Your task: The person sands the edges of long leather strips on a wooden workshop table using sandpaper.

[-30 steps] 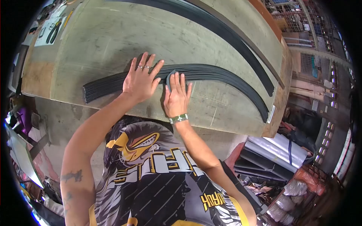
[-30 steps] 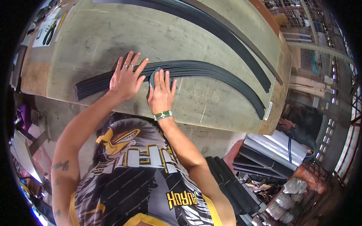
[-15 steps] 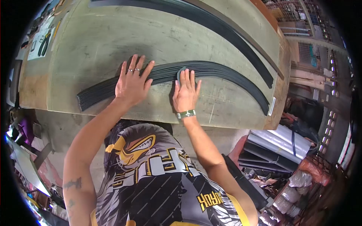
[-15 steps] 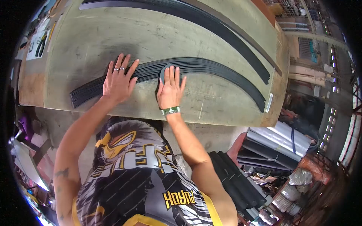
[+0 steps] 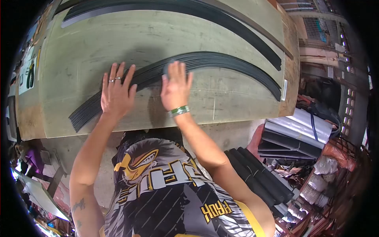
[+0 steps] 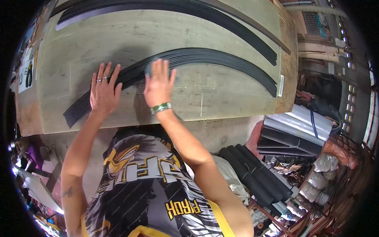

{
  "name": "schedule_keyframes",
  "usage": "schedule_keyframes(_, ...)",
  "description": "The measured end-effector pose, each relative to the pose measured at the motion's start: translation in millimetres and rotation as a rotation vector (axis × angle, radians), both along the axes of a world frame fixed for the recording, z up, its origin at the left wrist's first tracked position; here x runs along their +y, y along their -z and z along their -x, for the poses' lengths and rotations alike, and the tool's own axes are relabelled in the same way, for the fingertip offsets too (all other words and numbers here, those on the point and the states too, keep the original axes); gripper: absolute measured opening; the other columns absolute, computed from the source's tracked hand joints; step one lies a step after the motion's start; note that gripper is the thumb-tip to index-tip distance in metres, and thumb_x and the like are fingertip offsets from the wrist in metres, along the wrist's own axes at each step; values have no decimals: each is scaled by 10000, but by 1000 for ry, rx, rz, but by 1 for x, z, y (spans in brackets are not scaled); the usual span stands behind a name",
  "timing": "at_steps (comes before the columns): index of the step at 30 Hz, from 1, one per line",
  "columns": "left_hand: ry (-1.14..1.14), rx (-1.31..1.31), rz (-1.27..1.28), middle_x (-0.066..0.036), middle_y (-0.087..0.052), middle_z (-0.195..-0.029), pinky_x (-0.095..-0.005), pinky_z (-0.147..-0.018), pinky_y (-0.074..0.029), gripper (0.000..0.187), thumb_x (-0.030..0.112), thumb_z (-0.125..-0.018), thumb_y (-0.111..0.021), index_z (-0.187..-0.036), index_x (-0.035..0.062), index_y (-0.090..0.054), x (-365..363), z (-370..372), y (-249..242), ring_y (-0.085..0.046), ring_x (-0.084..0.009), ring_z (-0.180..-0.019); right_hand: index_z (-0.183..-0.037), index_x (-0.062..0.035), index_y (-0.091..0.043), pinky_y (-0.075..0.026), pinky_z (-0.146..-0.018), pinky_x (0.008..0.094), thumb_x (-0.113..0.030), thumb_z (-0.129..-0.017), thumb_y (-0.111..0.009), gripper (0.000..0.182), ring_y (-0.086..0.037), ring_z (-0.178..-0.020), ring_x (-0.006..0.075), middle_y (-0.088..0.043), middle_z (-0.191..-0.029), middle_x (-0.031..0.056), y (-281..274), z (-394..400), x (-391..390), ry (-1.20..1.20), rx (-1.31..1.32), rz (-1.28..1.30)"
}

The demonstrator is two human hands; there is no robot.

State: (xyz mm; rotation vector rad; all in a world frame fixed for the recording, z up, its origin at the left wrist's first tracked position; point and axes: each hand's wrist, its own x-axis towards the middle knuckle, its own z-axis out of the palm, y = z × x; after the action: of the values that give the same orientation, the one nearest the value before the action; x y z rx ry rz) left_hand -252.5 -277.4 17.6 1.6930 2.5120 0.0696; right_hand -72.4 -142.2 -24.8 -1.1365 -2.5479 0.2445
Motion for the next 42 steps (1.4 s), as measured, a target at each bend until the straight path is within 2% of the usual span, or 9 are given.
schedule_keyframes(3, -5, 36, -38, -129, -394, -1689, -558, -1274, -291, 643, 341, -1070, -530, -1677, 214, -356, 0, -3, 4, -314, -359, -1587, -1485, -95, -613, -250, -1251, 667, -322, -1024, -644, 514, -389, -1551, 403, -555, -1572, 177, -12, -45, 39, -189, -110, -130)
schedule_keyframes(4, -5, 55, -50, -118, -412, -1678, -550, -1266, -311, 646, 322, -1065, -546, -1673, 206, -361, 0, -4, 4, -328, -348, -1579, -1265, -55, -741, -344, -1196, 640, -291, -1066, -574, 351, -626, -1327, 376, -727, -1289, 227, -11, -64, 68, -47, 27, -309)
schedule_keyframes(12, -17, 11, -58, -135, -447, -1649, -519, -1261, -331, 643, 286, -1044, -559, -1655, 179, -391, 5, -10, -4, -374, -354, -1549, -1467, -136, -601, -318, -1196, 654, -389, -1114, -511, 444, -507, -1457, 371, -623, -1505, 125, -45, -371, 280, 683, -80, -339)
schedule_keyframes(18, -9, 22, -52, -134, -440, -1657, -508, -1269, -323, 636, 303, -1051, -509, -1661, 180, -379, 8, -14, 0, -370, -366, -1549, -1271, -110, -680, -455, -1015, 613, -215, -956, -665, 332, -590, -1262, 409, -634, -1388, 147, -3, -247, 242, 296, -116, -371)
schedule_keyframes(25, 18, 18, -34, -177, -430, -1657, -512, -1258, -332, 633, 258, -1041, -495, -1651, 127, -387, 10, -16, 5, -366, -391, -1550, -1410, -60, -637, -311, -1250, 586, -195, -918, -634, 511, -466, -1493, 328, -587, -1527, 128, 18, -5, 24, -509, 269, 15)
schedule_keyframes(29, -19, 19, -30, -192, -428, -1653, -515, -1256, -339, 638, 249, -1031, -499, -1645, 113, -394, 11, -15, 12, -374, -400, -1543, -1348, -77, -659, -347, -1221, 591, -153, -913, -605, 445, -515, -1432, 321, -611, -1473, 111, 2, -79, 109, -471, 219, 3)
schedule_keyframes(36, -16, 52, -34, -158, -440, -1650, -498, -1253, -350, 677, 219, -993, -527, -1649, 117, -391, 11, -15, 8, -380, -383, -1544, -1521, -128, -519, -344, -1186, 626, -318, -1081, -550, 480, -482, -1450, 375, -576, -1541, 154, 45, -382, 335, 462, 19, -156)
schedule_keyframes(39, -30, 38, -34, -159, -439, -1650, -498, -1255, -345, 677, 221, -995, -526, -1649, 113, -390, 14, -18, 4, -373, -383, -1547, -1545, -117, -508, -317, -1224, 609, -398, -1133, -448, 502, -436, -1511, 336, -494, -1624, 177, 32, -341, 334, 831, -52, -8)
schedule_keyframes(42, -34, 67, -26, -168, -433, -1652, -498, -1258, -339, 674, 215, -997, -514, -1651, 111, -386, 13, -21, 4, -369, -384, -1549, -1377, -92, -607, -377, -1180, 634, -242, -921, -685, 487, -481, -1447, 382, -570, -1447, 149, -1, -181, 223, 338, -6, -63)
